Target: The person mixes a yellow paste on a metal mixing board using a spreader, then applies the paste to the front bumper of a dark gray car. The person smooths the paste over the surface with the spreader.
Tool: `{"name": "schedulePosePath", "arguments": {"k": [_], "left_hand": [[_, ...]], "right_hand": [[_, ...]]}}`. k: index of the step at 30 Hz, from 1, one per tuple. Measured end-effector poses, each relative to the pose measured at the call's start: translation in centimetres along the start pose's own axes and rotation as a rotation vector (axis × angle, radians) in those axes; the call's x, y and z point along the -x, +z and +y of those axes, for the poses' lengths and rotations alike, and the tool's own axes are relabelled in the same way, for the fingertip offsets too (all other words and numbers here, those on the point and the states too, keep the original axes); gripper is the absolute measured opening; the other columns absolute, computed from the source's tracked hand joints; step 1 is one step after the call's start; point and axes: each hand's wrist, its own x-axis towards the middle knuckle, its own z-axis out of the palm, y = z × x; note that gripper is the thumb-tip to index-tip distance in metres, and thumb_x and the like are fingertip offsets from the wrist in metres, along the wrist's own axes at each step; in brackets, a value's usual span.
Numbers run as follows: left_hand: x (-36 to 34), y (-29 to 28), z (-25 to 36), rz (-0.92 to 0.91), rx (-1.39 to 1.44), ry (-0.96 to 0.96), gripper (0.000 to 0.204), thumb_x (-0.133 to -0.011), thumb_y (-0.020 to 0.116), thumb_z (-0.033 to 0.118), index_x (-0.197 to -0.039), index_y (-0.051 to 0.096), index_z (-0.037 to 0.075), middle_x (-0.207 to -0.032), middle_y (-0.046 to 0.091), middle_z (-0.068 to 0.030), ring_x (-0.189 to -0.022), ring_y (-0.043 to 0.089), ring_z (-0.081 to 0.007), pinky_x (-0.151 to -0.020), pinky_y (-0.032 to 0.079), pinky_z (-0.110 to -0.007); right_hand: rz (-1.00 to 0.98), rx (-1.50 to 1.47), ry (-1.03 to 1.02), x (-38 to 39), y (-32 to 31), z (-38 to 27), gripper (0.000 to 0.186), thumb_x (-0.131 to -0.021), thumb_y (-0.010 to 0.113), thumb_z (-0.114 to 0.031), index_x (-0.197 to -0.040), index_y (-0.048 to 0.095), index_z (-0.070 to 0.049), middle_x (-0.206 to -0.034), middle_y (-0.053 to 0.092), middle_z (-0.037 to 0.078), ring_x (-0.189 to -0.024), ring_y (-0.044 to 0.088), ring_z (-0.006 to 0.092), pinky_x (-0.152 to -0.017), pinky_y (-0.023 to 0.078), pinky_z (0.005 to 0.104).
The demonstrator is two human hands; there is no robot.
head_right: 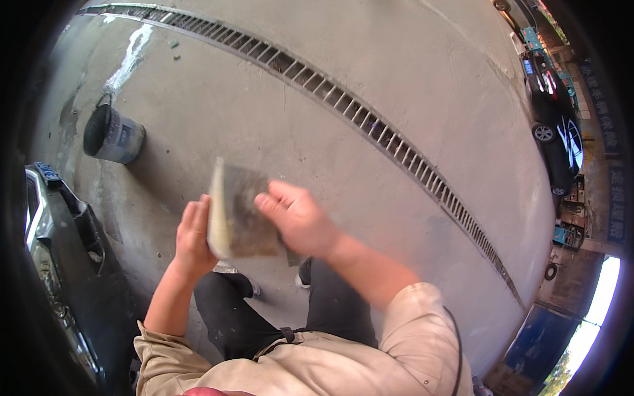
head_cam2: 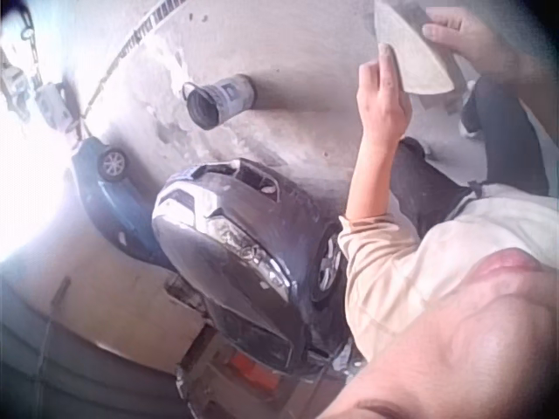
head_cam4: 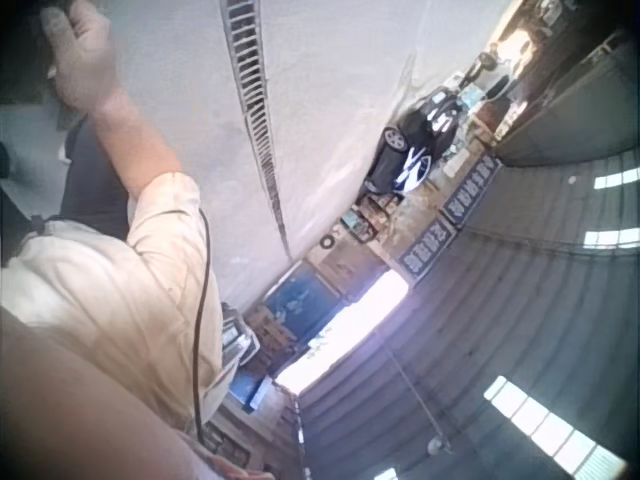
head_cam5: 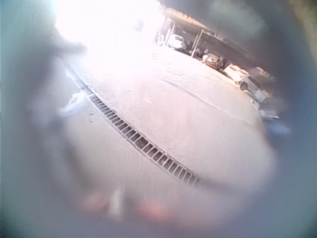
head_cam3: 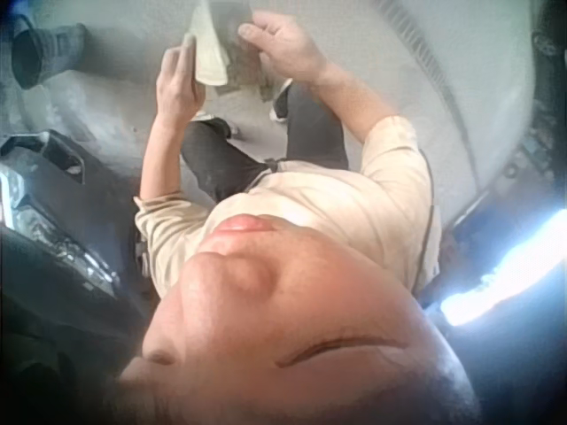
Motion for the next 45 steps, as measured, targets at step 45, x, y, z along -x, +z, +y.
{"name": "schedulePosePath", "arguments": {"k": [45], "left_hand": [[-2.6,-53.1,19.2,0.333,1.316,-0.805,0.035,-0.113,0.052,0.038,-0.119,0.053,0.004,-0.066,0.053,-0.0109,-0.045,0.050,-0.0198,-0.043,0.041,-0.033]], "right_hand": [[-0.384,-0.713,-0.512,6.8,30.0,-47.4,0.030,-0.116,0.049,-0.017,-0.140,0.059,-0.002,-0.126,0.070,0.002,-0.112,0.063,0.0084,-0.098,0.051,0.0271]]}}
